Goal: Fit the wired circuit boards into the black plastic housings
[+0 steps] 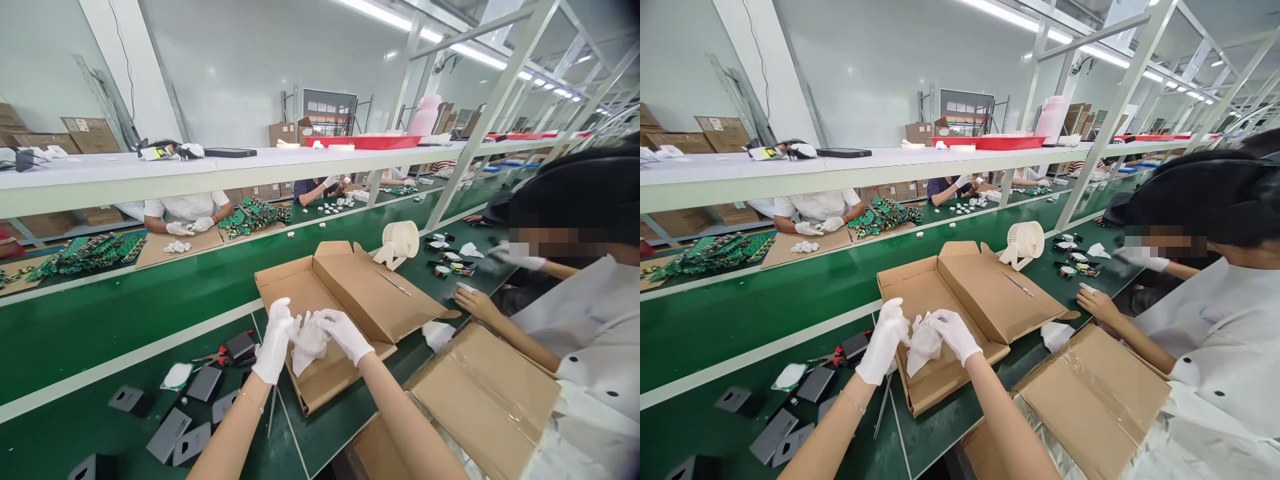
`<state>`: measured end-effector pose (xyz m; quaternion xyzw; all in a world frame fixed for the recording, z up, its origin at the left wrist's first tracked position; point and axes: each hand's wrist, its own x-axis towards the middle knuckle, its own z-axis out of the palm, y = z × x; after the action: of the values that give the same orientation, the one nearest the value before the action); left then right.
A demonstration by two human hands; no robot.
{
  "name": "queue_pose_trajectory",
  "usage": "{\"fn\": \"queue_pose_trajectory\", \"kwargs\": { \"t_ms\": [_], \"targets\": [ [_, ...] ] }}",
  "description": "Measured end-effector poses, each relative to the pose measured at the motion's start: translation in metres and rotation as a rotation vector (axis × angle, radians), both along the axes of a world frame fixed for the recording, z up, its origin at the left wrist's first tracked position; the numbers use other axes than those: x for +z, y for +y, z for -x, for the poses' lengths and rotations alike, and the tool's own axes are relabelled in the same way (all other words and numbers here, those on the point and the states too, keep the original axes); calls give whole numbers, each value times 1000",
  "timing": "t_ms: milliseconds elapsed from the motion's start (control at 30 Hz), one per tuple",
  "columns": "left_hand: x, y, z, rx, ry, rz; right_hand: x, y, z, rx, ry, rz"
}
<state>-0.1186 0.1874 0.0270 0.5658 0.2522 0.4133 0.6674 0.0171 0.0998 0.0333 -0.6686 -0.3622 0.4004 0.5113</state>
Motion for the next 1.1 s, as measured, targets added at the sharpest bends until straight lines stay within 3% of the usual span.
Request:
{"fn": "queue_pose_trajectory", "kwargs": {
  "t_ms": [133,233,400,533,667,800,1000,1100],
  "targets": [
    [-1,-16,-14,15,120,-159,-13,0,8,-17,220,1],
    [-8,-22,-19,-47,234,-285,-22,1,12,-46,347,-27],
    [-13,-7,-12,-183,417,-525,-30,5,15,-78,500,-146],
    [-13,8,-4,-264,559,-624,-34,6,11,-98,576,-200],
    [-20,18,-7,-381,648,-666,-33,4,10,-127,587,-224],
    [-27,23,-11,-365,680,-639,-27,3,17,-162,556,-259],
    [-25,27,-4,-471,507,-526,-7,0,28,-145,432,-239],
    [-28,27,-3,-414,477,-470,2,-10,18,-164,332,-213]
  ]
}}
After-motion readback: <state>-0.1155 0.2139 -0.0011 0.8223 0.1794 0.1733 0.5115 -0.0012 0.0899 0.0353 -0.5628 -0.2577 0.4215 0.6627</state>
